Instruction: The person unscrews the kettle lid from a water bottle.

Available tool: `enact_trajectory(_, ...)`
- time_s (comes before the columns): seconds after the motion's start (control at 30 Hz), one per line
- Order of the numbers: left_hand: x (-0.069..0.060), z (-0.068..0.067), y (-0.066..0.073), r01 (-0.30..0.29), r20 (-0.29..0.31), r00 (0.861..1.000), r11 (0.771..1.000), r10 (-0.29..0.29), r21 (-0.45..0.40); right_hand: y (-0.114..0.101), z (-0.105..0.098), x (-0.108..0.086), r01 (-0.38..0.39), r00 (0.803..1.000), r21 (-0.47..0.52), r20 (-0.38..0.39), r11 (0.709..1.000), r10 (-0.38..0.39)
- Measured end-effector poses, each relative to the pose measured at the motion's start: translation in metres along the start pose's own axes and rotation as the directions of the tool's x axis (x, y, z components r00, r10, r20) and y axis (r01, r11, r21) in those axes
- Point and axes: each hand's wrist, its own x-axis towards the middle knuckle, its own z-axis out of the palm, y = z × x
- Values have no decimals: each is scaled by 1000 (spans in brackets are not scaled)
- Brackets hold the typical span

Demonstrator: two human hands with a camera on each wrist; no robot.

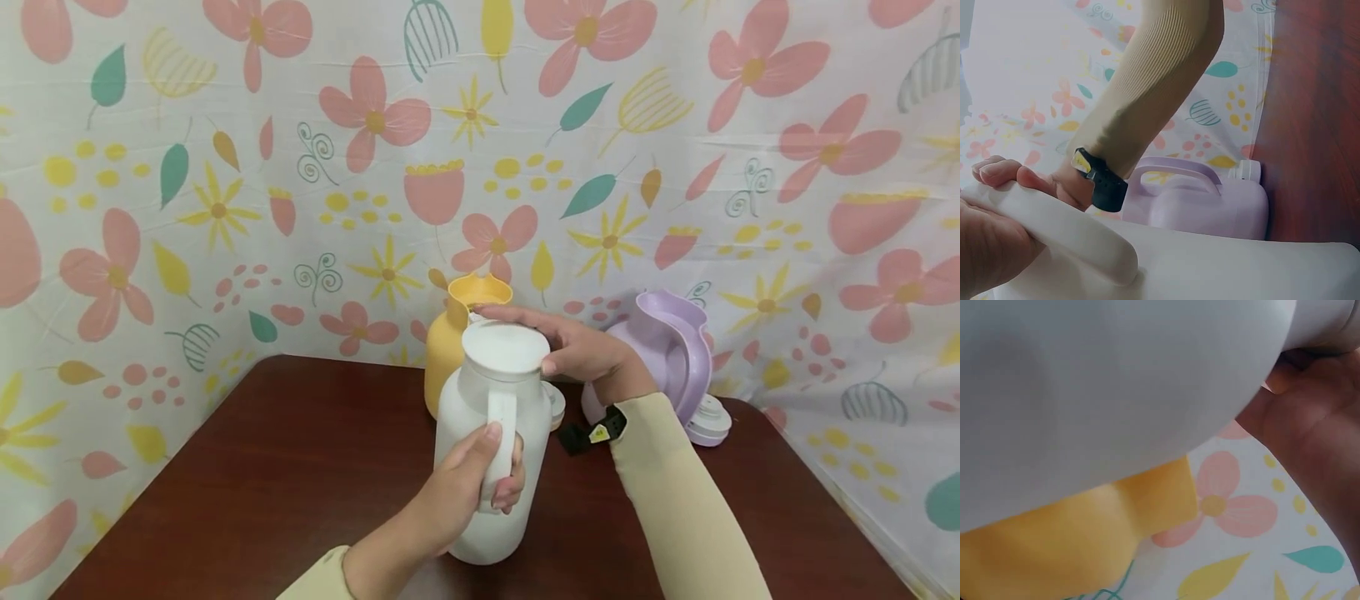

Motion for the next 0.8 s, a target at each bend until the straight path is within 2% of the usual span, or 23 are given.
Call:
enact_trajectory(0.03,0,0,0,1,-2,1000,1000,-1,-2,0,2,-1,1,1000,14,-27,1000,-1)
enact_trajectory(0.1,0,-1,0,0,-1,1000,1000,0,-11,-2,11,-3,-21,988,7,-153,1000,22)
enact_trajectory(0.13,0,-1,-1,-2,0,1000,1000,2,-13,-5,18,-4,-41,971,-17,-236,999,35)
enact_trajectory(0.17,1,-1,-1,-4,2,1000,1000,4,-15,-8,27,-5,-85,938,-47,-340,995,64)
enact_trajectory(0.2,1,-1,-1,-6,4,1000,1000,6,-16,-11,38,-6,-136,893,-85,-442,987,85)
enact_trajectory(0.27,1,-1,-1,-12,7,1000,1000,13,-14,-19,61,-5,-269,774,-162,-622,949,114)
enact_trajectory(0.3,1,-1,-2,-13,8,1000,1000,14,-11,-22,72,-5,-345,712,-192,-692,919,122)
enact_trajectory(0.37,2,0,-2,-17,16,1000,1000,17,-7,-27,91,-4,-468,601,-227,-791,854,118)
enact_trajectory(0.43,2,1,-2,-14,24,1000,1000,14,-9,-30,105,-1,-554,518,-248,-850,795,95)
enact_trajectory(0.47,3,1,-2,-12,28,1000,1000,12,-12,-32,110,0,-587,484,-248,-870,771,89)
enact_trajectory(0.53,3,2,-2,-7,32,999,1000,8,-18,-33,116,6,-623,441,-243,-894,744,77)
enact_trajectory(0.63,3,1,-1,-3,27,1000,1000,3,-25,-33,118,15,-660,397,-228,-915,716,75)
enact_trajectory(0.73,1,0,-1,-6,22,1000,1000,6,-20,-31,117,23,-655,373,-202,-924,728,79)
enact_trajectory(0.8,1,-1,-1,-12,20,1000,1000,12,-14,-30,115,26,-643,364,-182,-927,744,89)
